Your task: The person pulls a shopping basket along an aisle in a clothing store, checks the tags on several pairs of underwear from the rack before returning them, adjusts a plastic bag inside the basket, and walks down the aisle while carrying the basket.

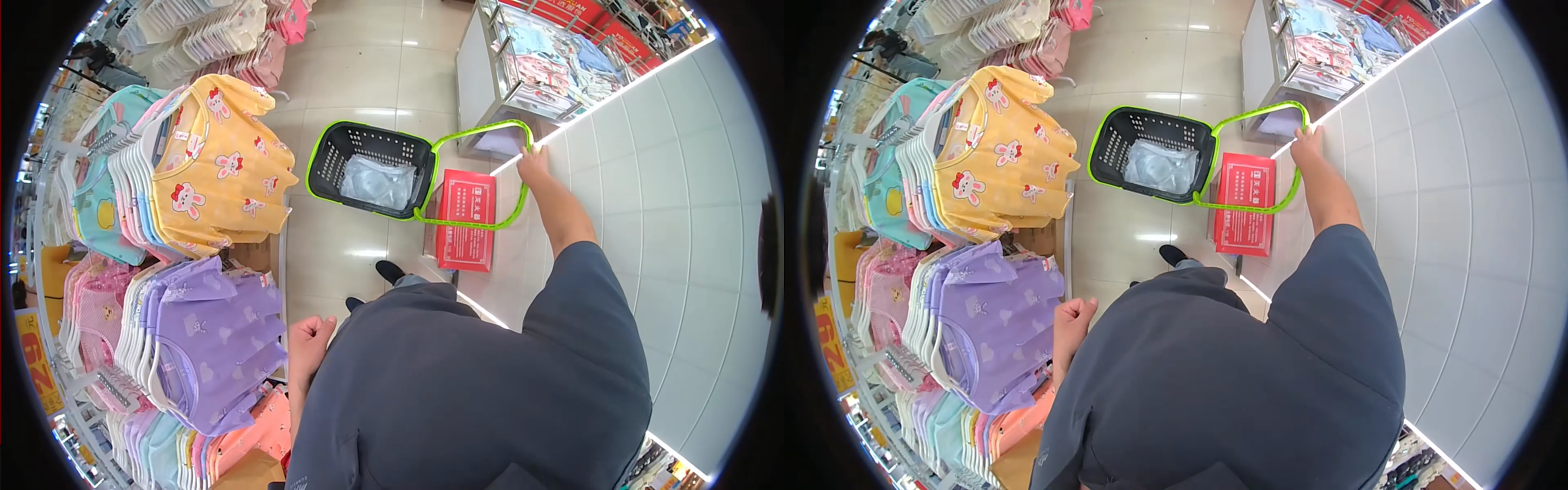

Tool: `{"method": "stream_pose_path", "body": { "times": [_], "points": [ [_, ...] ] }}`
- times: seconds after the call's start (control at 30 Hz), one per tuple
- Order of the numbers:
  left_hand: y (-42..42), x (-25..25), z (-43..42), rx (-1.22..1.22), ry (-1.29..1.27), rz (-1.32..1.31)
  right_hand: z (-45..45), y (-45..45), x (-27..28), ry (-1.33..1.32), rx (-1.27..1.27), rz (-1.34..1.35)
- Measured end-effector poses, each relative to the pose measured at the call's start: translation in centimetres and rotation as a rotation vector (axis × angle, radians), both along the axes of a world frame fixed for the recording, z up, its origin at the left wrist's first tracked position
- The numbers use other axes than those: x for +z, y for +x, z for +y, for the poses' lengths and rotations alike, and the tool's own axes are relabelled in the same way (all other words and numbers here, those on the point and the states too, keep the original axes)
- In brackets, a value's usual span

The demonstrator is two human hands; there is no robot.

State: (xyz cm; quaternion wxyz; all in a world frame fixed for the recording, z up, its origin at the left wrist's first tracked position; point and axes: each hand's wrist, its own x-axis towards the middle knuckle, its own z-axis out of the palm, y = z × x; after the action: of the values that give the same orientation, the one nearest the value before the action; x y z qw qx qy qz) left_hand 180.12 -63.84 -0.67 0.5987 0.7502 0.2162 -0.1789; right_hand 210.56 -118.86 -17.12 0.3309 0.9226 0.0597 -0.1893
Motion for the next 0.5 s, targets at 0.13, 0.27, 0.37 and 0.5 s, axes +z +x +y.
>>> {"method": "stream_pose_path", "body": {
  "times": [0.13, 0.27, 0.37, 0.5],
  "points": [
    [-0.3, -0.5, -0.2, -0.019, 0.008, -0.026, -0.1, -1.7, 0.8, -0.01, 0.051, 0.021],
    [-0.3, -0.2, -0.9, -0.01, -0.007, -0.007, 1.0, -2.1, 1.7, 0.014, 0.033, 0.044],
    [-0.3, -0.3, -1.3, -0.018, 0.005, -0.013, 1.7, -2.8, 1.5, -0.017, 0.025, 0.072],
    [-0.8, -0.6, -1.9, 0.007, -0.031, -0.048, 2.1, -3.0, 1.2, -0.057, 0.041, 0.134]
  ]
}}
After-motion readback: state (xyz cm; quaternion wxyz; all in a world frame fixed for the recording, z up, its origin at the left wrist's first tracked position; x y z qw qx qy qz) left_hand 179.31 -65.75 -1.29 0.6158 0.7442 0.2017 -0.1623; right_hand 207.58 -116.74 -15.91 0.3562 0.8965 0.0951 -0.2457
